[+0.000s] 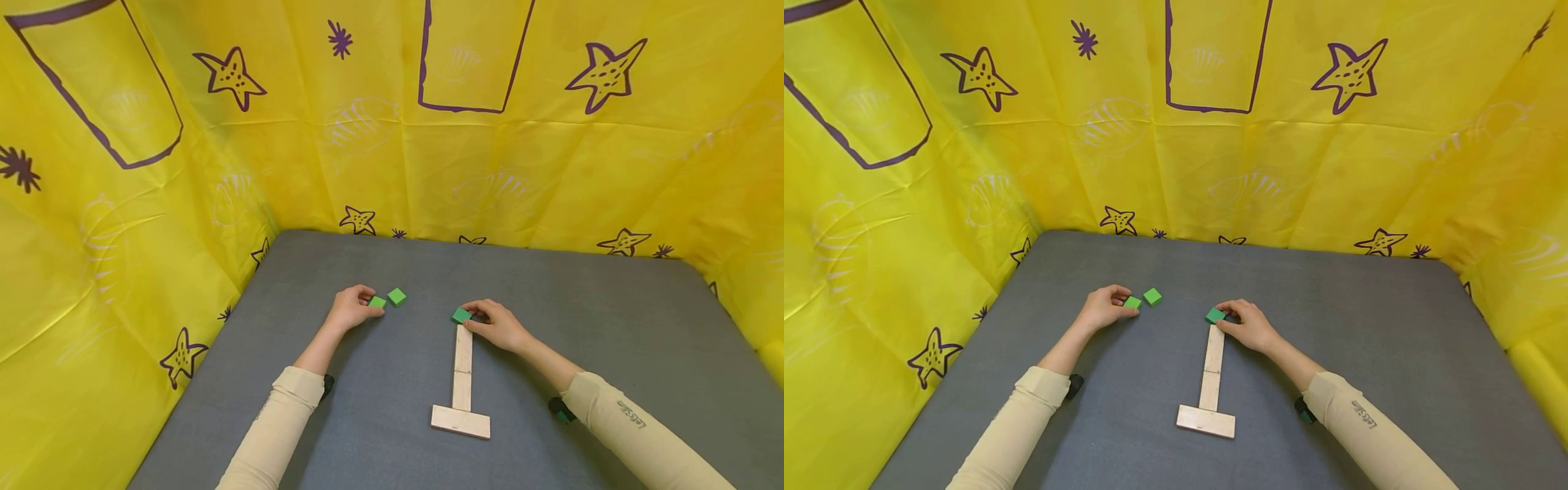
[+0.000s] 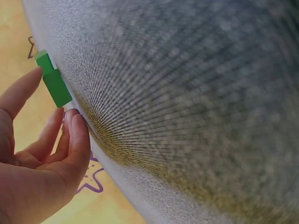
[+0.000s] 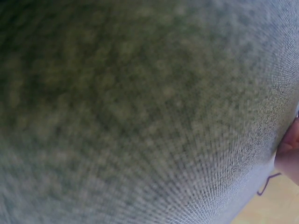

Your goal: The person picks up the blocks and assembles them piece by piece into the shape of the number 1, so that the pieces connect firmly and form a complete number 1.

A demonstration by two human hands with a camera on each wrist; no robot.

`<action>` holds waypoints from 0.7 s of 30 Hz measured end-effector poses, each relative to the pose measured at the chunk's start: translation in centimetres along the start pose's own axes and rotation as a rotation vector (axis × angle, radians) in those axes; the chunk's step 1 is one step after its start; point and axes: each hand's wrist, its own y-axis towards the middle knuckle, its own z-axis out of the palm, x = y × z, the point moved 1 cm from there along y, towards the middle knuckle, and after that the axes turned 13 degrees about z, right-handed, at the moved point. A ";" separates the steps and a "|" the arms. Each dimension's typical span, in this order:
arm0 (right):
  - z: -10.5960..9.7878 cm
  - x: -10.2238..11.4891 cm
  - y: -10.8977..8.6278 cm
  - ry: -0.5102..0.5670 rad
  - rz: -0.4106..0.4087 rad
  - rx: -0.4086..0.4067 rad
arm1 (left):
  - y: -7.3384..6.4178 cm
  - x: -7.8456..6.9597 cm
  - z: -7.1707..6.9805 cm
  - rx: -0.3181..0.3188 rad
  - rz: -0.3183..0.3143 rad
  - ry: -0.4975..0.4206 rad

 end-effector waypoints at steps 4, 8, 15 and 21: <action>0.0 -0.2 0.0 0.000 0.001 0.003 | 0.0 0.1 0.1 0.000 0.006 0.002; 0.0 -0.2 0.0 0.000 -0.006 0.004 | -0.1 0.1 0.1 0.003 0.014 -0.004; 0.0 -0.2 0.0 -0.003 -0.002 0.003 | -0.2 0.0 0.1 0.000 0.026 -0.009; 0.0 -0.2 -0.1 -0.002 0.005 0.002 | -0.2 -0.1 0.0 0.001 0.039 -0.008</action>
